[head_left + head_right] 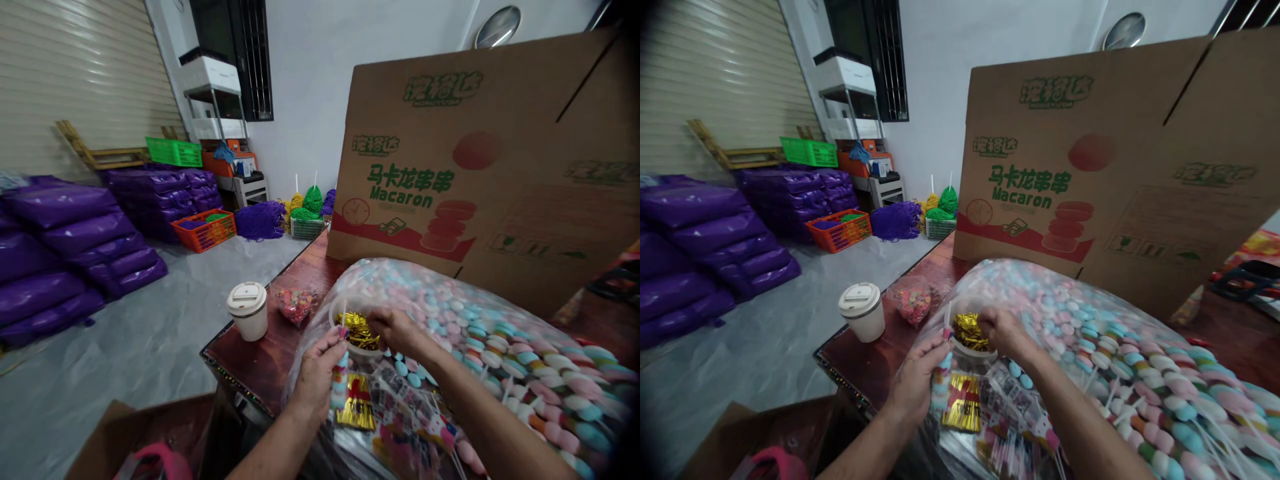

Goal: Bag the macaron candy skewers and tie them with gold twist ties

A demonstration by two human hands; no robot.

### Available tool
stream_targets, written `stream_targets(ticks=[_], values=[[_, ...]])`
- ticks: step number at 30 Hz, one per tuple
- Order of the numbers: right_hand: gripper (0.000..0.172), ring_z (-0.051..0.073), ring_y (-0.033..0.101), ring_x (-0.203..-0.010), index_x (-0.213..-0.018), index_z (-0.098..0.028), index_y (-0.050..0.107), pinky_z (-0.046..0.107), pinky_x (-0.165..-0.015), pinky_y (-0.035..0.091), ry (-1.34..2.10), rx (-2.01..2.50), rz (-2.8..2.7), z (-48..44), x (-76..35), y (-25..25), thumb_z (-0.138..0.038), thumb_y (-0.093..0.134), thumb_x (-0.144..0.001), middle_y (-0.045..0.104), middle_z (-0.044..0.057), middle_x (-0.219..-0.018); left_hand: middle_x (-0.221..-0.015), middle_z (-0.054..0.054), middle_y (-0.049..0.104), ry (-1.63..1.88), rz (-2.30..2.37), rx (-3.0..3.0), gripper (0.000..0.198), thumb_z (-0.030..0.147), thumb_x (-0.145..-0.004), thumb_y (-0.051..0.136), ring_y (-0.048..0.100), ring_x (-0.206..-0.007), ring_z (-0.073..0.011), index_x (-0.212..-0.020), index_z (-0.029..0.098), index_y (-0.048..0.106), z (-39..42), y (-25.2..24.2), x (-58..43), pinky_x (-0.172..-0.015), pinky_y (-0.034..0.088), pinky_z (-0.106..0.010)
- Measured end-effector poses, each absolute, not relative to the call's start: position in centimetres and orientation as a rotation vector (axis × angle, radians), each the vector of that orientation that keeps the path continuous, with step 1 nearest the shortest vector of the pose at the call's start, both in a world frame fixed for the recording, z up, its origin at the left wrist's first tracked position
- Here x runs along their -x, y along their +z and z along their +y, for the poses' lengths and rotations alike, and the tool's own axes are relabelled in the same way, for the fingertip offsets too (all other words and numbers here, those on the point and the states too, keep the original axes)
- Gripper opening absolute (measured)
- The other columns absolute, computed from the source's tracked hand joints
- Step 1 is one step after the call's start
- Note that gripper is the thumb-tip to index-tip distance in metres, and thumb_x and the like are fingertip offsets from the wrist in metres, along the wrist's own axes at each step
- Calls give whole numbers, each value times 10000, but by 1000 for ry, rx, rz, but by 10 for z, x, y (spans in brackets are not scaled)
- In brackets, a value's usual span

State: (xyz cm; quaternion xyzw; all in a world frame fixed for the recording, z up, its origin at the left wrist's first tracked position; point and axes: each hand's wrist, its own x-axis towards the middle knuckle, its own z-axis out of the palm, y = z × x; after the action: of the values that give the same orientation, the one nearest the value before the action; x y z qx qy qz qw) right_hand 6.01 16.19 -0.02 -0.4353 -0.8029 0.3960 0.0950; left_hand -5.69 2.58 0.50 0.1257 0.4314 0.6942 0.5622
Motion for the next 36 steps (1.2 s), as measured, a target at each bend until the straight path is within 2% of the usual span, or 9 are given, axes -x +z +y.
stream_targets(ticks=[4,8,14,19,26,29,32,34,36], values=[[234,70,431,-427,-811,-172,591,187,-413,371,1140,1100,-2308,106,-84,13,-352,445,-846,511,-26,-596,-607,-4,611,1639,969,-465,214,264,-570,748,544,-565,-95,-731,132,700,35,17,45,-563,411,-193],[267,115,483,-521,-704,-175,591,203,-481,404,909,1113,-2072,67,-133,26,-402,496,-808,523,-6,-565,-569,9,586,1576,1015,-388,227,297,-550,748,461,-463,-57,-685,127,683,29,17,28,-477,347,-178],[333,134,544,-629,-1028,-192,655,234,-616,465,1007,913,-1952,28,-158,26,-385,438,-867,602,29,-697,-515,28,530,1382,1103,-612,209,310,-568,710,404,-433,-52,-636,122,652,14,17,-13,-435,263,-179],[517,128,526,-587,-1391,-169,341,240,-606,463,1004,990,-1998,17,-157,20,-355,333,-910,598,22,-698,-525,32,493,1206,1130,-837,163,295,-624,625,399,-465,-66,-636,133,634,-4,22,-30,-451,291,-183],[622,142,533,-528,-1432,-104,153,238,-549,441,737,1074,-1852,0,-157,-10,-258,380,-874,589,-3,-631,-558,5,532,1302,1021,-779,298,416,-639,710,412,-482,-66,-640,125,648,-18,14,-39,-488,332,-190],[515,139,523,-544,-1362,-109,296,229,-549,435,653,996,-1644,-8,-158,-15,-281,407,-889,575,-3,-635,-599,-14,582,1317,909,-639,293,390,-584,770,489,-533,-86,-668,128,670,-18,13,-40,-577,394,-216],[218,123,505,-552,-954,-171,607,206,-525,399,810,858,-1937,-12,-176,5,-294,436,-895,557,-3,-612,-593,-42,598,1085,861,-646,312,323,-476,835,528,-554,-103,-597,92,665,-20,14,-33,-596,401,-227],[247,115,511,-582,-768,-186,612,202,-557,391,873,664,-2210,-12,-189,23,-279,429,-905,566,0,-633,-539,-36,579,907,822,-614,321,263,-388,862,522,-507,-99,-517,84,628,-23,14,-27,-551,389,-225],[243,107,519,-603,-774,-197,602,197,-583,387,882,540,-2331,-13,-196,33,-261,415,-915,579,-5,-662,-536,-19,575,820,731,-563,340,224,-356,865,519,-476,-99,-564,93,630,-26,12,-24,-522,392,-229]])
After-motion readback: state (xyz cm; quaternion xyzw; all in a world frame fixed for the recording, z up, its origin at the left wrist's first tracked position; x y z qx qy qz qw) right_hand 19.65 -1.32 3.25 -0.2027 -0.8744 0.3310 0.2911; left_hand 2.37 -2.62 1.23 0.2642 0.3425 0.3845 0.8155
